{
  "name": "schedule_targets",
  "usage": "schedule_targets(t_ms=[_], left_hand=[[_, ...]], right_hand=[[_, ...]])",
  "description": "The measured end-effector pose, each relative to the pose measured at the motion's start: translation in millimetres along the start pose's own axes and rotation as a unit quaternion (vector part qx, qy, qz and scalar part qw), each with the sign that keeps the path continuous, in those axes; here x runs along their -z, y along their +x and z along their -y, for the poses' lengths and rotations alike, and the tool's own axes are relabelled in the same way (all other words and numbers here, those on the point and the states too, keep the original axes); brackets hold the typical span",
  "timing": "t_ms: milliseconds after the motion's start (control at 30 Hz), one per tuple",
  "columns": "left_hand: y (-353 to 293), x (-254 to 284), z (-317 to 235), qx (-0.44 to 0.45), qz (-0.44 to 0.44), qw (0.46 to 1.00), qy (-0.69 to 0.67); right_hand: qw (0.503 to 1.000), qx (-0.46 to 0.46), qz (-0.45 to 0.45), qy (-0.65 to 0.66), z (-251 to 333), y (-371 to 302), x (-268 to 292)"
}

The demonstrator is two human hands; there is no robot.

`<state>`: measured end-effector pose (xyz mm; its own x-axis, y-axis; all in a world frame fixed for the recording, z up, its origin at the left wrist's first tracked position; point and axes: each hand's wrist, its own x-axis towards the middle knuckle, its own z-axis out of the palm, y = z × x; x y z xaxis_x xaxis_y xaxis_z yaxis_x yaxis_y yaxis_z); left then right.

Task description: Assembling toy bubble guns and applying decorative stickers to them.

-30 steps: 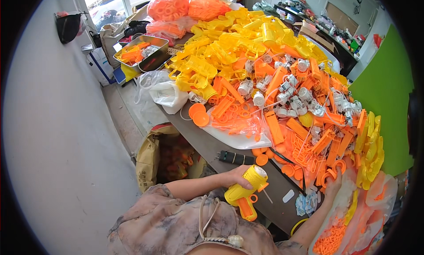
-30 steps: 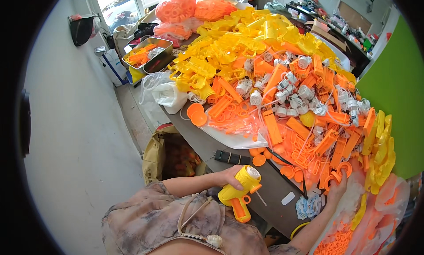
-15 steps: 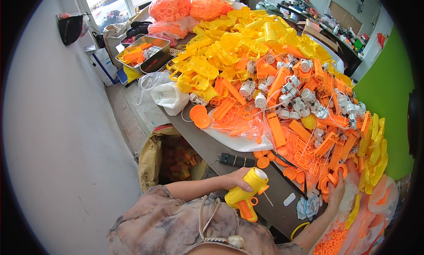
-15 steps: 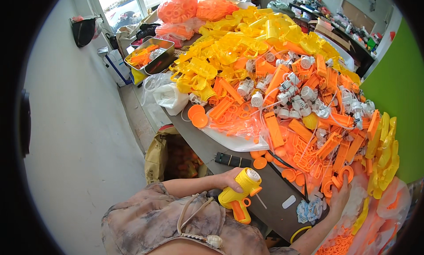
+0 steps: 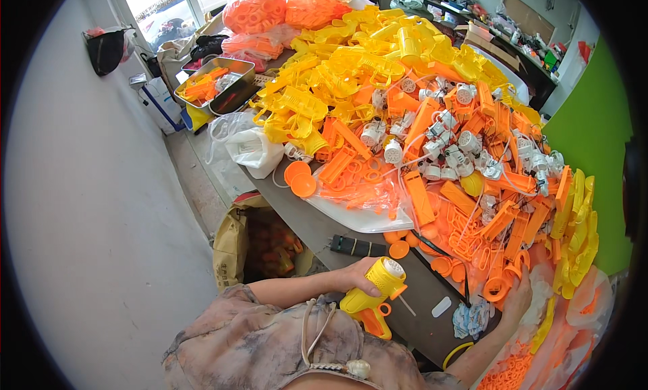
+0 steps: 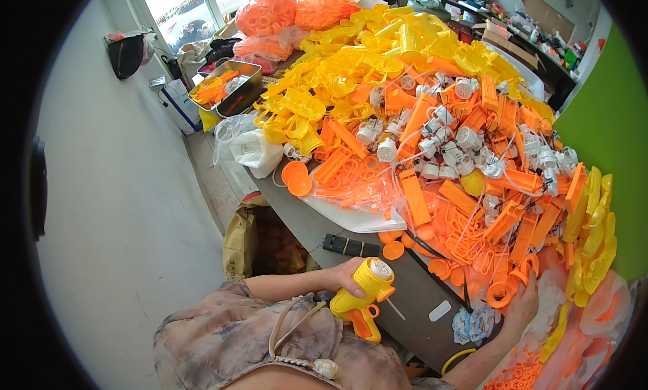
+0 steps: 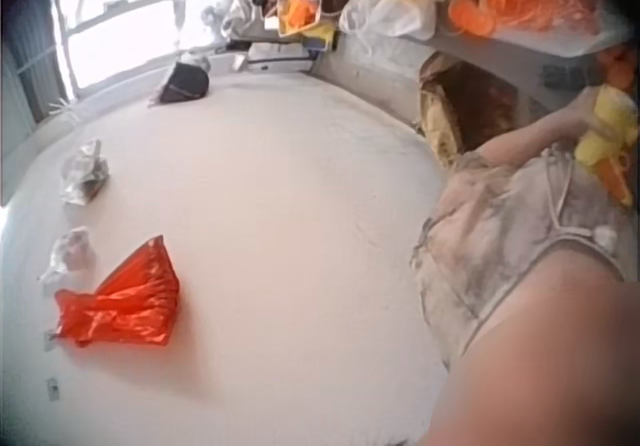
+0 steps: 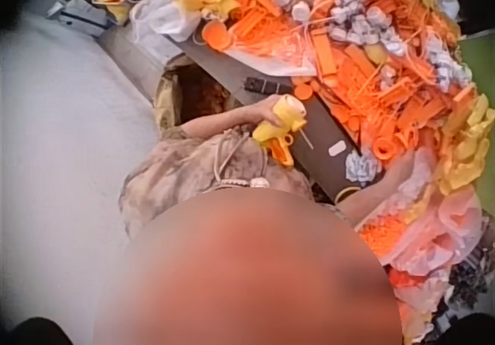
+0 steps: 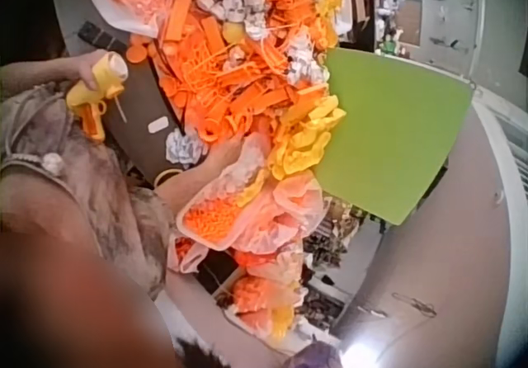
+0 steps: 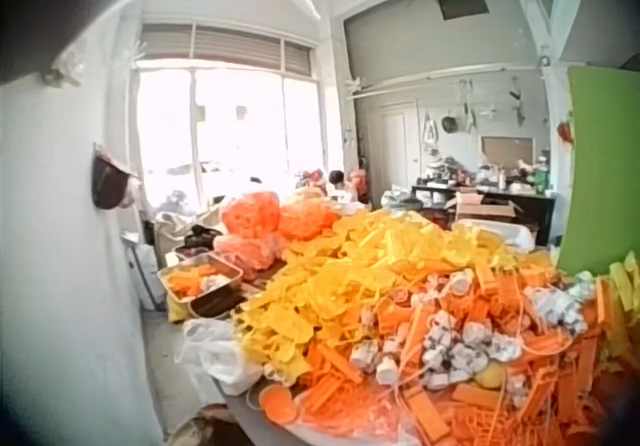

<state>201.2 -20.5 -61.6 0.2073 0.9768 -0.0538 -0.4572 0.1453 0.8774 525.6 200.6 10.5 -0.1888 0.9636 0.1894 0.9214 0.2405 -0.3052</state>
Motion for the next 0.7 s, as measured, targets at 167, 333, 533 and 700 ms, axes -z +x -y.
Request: schedule_targets(t_ms=[167, 333, 533, 700], left_hand=[[0, 1, 2, -0.003, -0.006, 1.000, 0.005], [0, 0, 1, -0.001, -0.006, 1.000, -0.002], [1, 1, 3, 0.001, -0.003, 1.000, -0.002], [1, 2, 3, 0.005, -0.002, 1.000, -0.003]], right_hand=[[1.000, 0.005, -0.019, -0.002, -5, 2, -3], [0.997, 0.039, -0.045, 0.041, -21, 5, -5], [0.981, -0.013, -0.097, 0.170, -12, 3, -2], [0.954, 0.049, -0.202, 0.216, -37, 6, -26]])
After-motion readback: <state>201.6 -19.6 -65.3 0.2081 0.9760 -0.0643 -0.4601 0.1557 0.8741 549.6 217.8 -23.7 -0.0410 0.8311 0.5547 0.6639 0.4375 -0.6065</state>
